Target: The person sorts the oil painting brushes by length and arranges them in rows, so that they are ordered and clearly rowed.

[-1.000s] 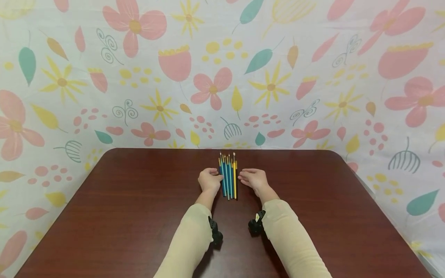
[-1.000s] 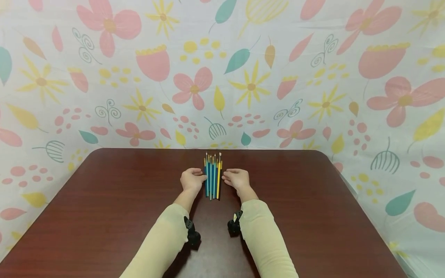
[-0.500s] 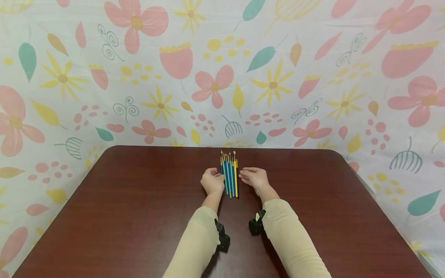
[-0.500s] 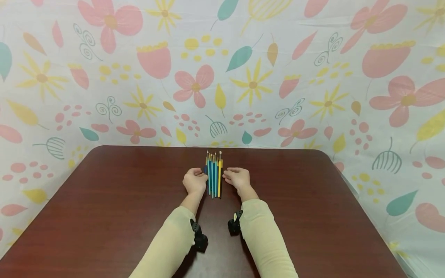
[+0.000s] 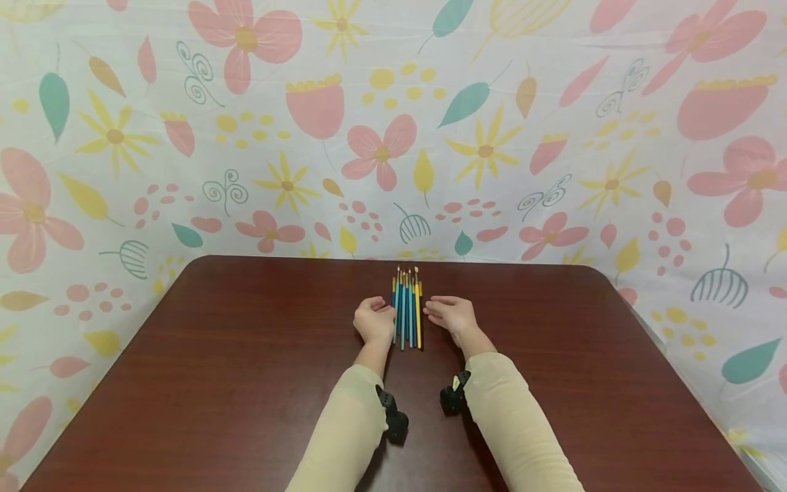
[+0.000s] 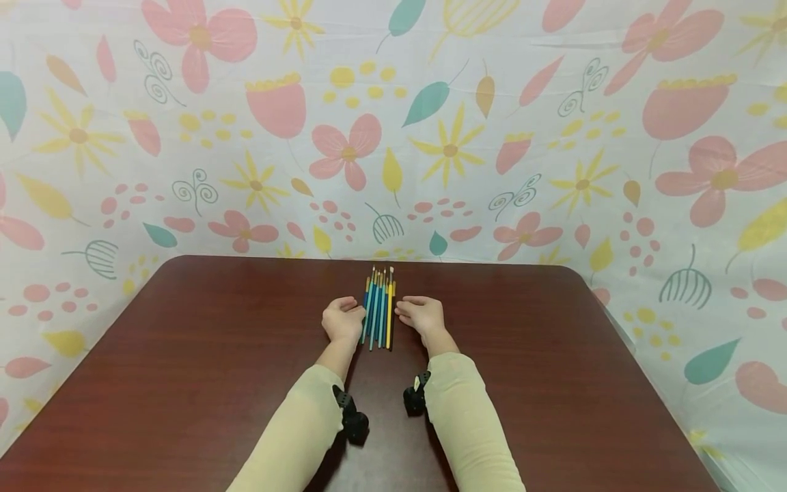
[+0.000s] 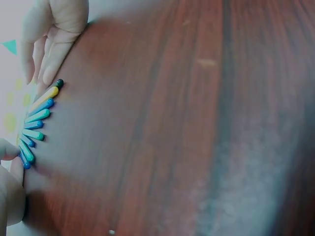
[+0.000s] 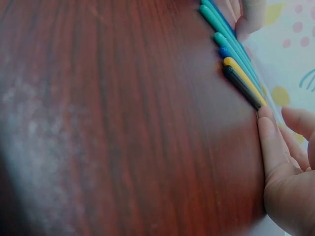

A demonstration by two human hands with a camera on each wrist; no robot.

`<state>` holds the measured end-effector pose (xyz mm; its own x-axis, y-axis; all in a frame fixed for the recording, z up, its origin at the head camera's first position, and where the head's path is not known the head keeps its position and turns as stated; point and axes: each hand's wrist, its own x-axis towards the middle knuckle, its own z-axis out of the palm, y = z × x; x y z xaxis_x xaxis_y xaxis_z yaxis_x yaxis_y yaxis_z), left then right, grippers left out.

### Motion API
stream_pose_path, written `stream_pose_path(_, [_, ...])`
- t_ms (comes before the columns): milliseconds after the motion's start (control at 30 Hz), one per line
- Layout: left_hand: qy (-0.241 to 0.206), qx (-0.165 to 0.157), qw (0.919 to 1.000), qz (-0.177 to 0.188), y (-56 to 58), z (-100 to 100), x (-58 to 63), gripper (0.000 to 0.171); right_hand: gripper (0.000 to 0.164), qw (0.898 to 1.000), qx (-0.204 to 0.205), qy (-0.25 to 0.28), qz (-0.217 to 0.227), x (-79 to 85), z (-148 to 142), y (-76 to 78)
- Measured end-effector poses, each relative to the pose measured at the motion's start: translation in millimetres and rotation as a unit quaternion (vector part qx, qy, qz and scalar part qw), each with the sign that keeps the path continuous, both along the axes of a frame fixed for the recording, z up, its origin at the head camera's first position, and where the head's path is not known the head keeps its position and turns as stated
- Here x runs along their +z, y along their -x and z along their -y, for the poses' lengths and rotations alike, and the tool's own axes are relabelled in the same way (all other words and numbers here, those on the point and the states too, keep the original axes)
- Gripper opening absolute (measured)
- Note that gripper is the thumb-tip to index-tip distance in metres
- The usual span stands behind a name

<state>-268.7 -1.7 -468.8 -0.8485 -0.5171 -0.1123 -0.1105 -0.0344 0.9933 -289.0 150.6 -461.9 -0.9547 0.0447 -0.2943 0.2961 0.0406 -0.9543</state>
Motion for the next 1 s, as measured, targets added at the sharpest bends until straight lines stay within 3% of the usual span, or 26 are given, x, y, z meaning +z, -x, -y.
stream_pose_path(500, [-0.113, 0.011, 0.9936, 0.0, 2.9, 5, 0.4, 0.031, 0.04, 1.0, 0.003, 0.014, -0.002, -2.1, -2, -0.3])
stream_pose_path(1000, [-0.129, 0.026, 0.9914, -0.002, 2.0, 25, 10.8, 0.035, 0.041, 0.999, -0.027, -0.028, -0.021, 0.6, 8, -5.4])
